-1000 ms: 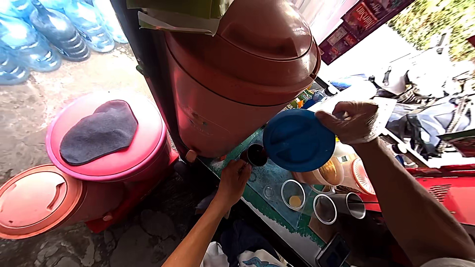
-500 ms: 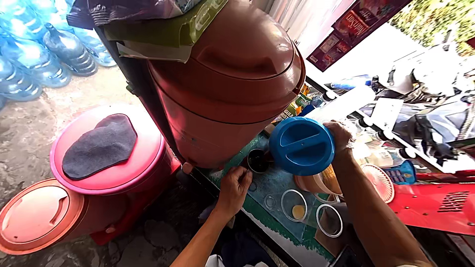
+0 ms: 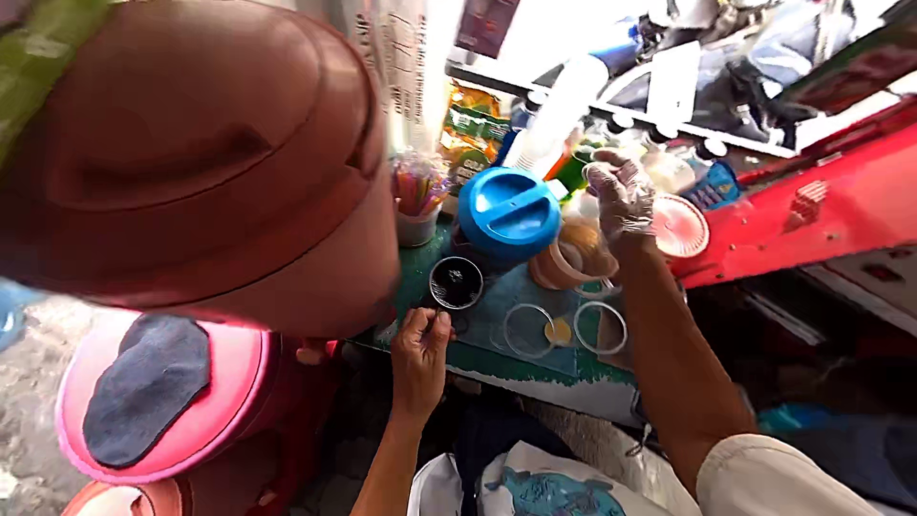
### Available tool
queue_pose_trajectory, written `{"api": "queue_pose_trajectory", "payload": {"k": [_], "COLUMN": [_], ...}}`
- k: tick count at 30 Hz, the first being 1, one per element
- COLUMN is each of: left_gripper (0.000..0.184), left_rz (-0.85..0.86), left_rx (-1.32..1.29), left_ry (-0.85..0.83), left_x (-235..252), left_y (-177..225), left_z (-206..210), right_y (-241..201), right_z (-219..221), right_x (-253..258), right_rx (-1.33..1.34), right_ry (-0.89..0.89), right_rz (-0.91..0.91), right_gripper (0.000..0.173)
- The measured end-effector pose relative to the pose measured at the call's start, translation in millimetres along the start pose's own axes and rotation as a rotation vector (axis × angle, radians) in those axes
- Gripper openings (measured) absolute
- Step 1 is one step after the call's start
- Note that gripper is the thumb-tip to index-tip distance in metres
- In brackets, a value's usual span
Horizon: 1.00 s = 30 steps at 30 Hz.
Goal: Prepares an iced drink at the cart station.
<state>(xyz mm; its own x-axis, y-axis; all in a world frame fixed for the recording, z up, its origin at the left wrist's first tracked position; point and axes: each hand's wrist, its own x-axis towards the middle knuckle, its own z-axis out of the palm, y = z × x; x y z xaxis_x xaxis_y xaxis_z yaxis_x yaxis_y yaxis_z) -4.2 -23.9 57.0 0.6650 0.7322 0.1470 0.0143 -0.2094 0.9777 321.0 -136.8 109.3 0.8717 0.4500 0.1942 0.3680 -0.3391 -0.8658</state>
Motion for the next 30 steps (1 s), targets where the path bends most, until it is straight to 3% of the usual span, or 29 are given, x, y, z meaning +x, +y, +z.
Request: {"api": "queue_pose_trajectory", "payload": {"k": [4, 8, 10, 14, 21, 30], "left_gripper": [0.028, 0.027, 0.026, 0.023, 0.021, 0.015], "left_rz": [0.045, 0.047, 0.026, 0.007, 0.224, 0.471], "left_rx": [-0.034, -0.092, -0.107, -0.079, 0.246, 0.522], "left_ry": [-0.103, -0.230, -0.285, -0.384, -0.448, -0.504], "left_x": [-2, -2, -2, -2, -5, -13], "left_y": [14, 21, 24, 22, 5, -2], "left_z": [12, 30, 44, 75, 125, 151], "right_y": [-3, 61, 92, 106, 86, 93], "right_z": [-80, -68, -51, -29, -24, -24], "right_x": [-111, -190, -208, -217, -218, -217], "right_rx": [-0.212, -0.443, -0.398, -0.222, -0.308, -0.263], "right_ry": [-0.081, -0.163, -0.109, 0.072, 0.148, 0.158], "right_rz": [-0.045, 0.124, 0.157, 0.142, 0.098, 0.105], "right_gripper": [0.089, 0.123, 0.121, 0.095, 0.110, 0.108]}}
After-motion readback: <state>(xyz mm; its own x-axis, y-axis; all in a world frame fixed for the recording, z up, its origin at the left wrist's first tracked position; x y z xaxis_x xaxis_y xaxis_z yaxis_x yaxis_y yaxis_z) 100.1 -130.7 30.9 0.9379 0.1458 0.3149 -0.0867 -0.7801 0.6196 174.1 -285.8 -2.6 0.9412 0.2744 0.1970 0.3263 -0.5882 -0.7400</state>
